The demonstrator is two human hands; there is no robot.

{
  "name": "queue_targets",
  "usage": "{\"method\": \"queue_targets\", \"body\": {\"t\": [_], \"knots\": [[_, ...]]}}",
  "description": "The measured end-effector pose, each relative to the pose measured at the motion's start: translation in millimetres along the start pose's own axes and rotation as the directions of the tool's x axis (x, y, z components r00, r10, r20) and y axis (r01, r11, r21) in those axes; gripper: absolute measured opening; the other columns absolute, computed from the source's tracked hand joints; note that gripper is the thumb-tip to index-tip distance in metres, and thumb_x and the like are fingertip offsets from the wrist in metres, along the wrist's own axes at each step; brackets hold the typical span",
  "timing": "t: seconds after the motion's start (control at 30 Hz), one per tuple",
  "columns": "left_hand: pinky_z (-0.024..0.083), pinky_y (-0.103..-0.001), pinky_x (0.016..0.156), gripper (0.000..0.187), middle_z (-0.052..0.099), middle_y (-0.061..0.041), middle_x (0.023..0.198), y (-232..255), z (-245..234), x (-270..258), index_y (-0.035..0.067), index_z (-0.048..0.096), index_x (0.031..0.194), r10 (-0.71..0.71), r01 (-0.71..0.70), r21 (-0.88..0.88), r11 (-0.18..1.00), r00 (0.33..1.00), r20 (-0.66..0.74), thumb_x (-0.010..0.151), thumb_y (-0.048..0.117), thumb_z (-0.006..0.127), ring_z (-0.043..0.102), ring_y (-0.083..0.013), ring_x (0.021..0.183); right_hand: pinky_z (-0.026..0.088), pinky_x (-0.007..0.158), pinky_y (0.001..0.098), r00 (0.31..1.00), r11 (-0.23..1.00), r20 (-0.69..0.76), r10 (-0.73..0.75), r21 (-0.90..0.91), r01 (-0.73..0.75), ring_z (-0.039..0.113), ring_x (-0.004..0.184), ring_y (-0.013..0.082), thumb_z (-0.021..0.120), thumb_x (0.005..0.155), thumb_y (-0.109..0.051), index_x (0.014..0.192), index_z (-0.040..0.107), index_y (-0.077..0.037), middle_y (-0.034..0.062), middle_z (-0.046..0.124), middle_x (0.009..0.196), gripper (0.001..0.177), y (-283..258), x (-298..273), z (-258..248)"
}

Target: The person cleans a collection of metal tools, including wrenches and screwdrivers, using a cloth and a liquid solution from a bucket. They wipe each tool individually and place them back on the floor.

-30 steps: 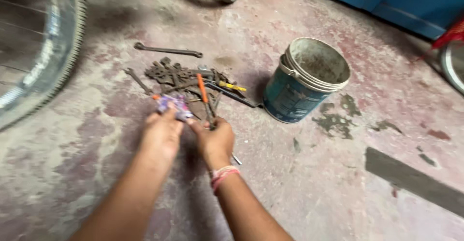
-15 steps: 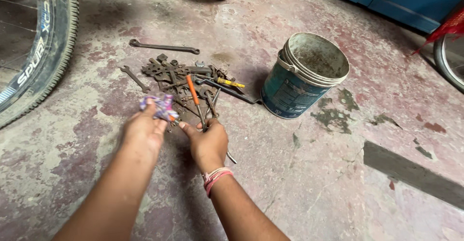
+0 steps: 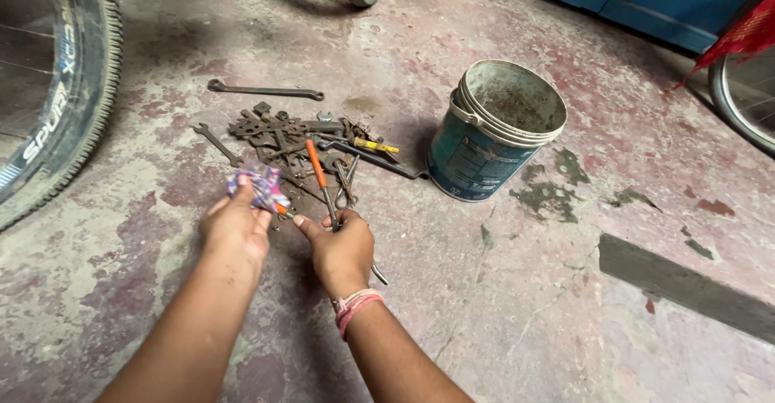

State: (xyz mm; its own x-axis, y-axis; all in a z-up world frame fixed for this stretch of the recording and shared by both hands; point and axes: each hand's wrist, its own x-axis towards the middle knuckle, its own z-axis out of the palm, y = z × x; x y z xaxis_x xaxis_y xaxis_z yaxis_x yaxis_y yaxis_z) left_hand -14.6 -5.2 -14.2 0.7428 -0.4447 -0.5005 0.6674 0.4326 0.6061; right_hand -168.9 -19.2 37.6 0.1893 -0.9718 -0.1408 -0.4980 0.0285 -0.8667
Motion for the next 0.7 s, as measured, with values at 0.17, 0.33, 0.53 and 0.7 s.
{"method": "queue_targets", "body": {"t": [0.17,0.33,0.53,0.7], "knots": [[0.057,-0.037,0.096,0.022,0.070,-0.013,0.113,0.3,1.5,-1.3,-0.003,0.064,0.116,0.034,-0.031,-0.085,0.996,0.999,0.034,0.097,0.009,0.064,0.072,-0.0205,0.100,0.055,0.069,0.0383,0.999,0.999,-0.007,0.039,-0.011,-0.039,0.070,0.068,0.0251,0.090,0.069,-0.042,0.083,0.062,-0.006,0.0148,0.072,0.072,0.048,-6.1,-1.5,-0.6],[0.061,-0.041,0.090,0.024,0.071,-0.012,0.106,-29.4,-3.5,-14.4,-0.005,0.064,0.115,0.032,-0.033,0.012,0.999,0.996,0.082,0.095,0.007,0.066,0.071,-0.0226,0.093,0.053,0.068,0.0388,0.999,0.998,-0.031,0.027,-0.057,-0.029,0.068,0.068,0.0247,0.092,0.069,-0.043,0.081,0.063,-0.007,0.0142,0.070,0.073,0.048,-3.2,2.3,3.3],[0.061,-0.043,0.091,0.027,0.071,-0.011,0.104,-6.9,-9.7,12.6,-0.005,0.065,0.115,0.123,-0.124,0.070,0.990,0.992,0.015,0.096,0.014,0.070,0.071,-0.0222,0.090,0.051,0.060,0.0345,0.998,0.998,0.058,0.014,0.064,-0.018,0.064,0.062,0.0186,0.093,0.070,-0.036,0.078,0.064,-0.006,0.0086,0.070,0.070,0.042,22.9,14.7,14.1],[0.060,-0.045,0.094,0.029,0.070,-0.012,0.110,-0.9,-8.5,5.3,-0.003,0.062,0.119,0.133,-0.133,0.000,0.991,0.990,0.042,0.100,0.019,0.062,0.072,-0.0242,0.097,0.051,0.056,0.0291,0.988,0.992,0.149,0.041,0.110,-0.058,0.064,0.061,0.0106,0.089,0.068,-0.013,0.084,0.066,-0.009,0.0029,0.071,0.073,0.028,46.2,38.0,25.0]]}}
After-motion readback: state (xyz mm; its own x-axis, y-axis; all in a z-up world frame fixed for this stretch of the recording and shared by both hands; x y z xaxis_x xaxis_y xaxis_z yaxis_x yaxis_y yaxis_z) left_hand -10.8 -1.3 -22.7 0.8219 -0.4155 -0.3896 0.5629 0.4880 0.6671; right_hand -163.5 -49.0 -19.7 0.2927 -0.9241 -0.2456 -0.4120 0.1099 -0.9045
